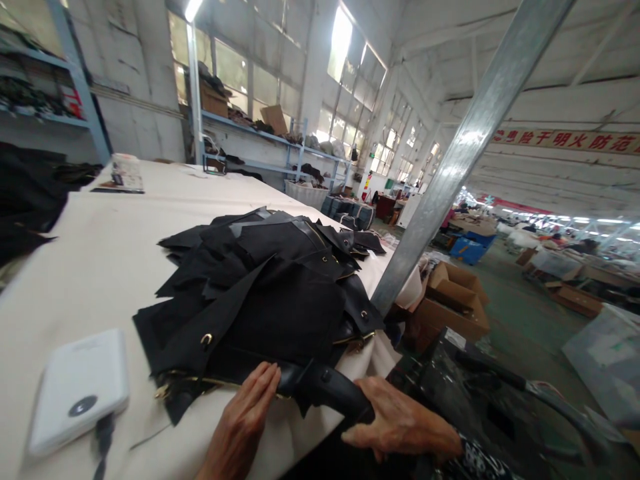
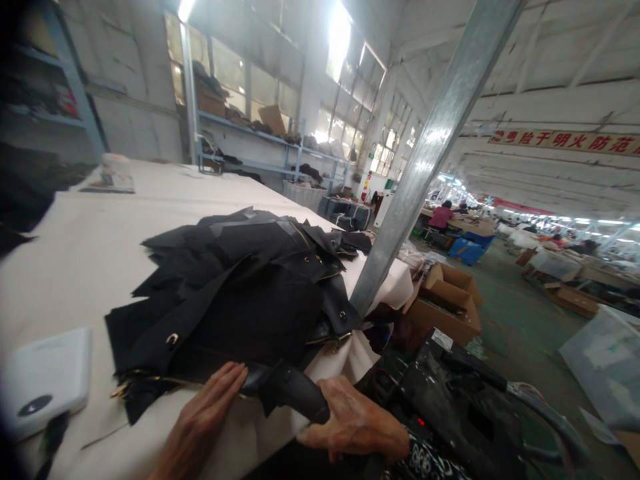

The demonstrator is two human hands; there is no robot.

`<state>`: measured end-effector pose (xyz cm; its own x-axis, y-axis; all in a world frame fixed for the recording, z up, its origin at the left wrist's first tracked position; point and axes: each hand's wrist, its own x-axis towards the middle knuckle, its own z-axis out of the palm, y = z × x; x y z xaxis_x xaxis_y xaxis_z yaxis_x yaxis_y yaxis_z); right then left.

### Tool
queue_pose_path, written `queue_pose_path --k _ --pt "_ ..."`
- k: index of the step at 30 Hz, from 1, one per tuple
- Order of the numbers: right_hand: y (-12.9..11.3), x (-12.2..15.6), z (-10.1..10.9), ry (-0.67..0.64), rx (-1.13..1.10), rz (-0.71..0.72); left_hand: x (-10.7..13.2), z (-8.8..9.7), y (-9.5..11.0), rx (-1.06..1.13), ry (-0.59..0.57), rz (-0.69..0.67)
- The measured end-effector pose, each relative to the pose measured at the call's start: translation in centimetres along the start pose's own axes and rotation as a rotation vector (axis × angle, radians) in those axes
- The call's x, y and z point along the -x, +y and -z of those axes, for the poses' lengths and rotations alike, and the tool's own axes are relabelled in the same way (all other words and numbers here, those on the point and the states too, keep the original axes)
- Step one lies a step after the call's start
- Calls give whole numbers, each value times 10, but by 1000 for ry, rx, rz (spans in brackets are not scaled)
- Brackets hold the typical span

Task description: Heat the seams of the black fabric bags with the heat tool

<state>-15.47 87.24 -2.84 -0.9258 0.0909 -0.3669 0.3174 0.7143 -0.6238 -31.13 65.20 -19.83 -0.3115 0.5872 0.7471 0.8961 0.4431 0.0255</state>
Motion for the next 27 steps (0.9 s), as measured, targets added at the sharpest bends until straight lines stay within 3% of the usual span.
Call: queue_pose_path --k 10,20,27 --pt "7 48 14 -20 188 -67 -1 0 1 -37 -17 -27" --pt "-10 -3 12 -40 225 37 -4 7 1 -23 15 -28" --pt "-3 -3 16 -56 267 9 -9 9 2 -2 49 -41"
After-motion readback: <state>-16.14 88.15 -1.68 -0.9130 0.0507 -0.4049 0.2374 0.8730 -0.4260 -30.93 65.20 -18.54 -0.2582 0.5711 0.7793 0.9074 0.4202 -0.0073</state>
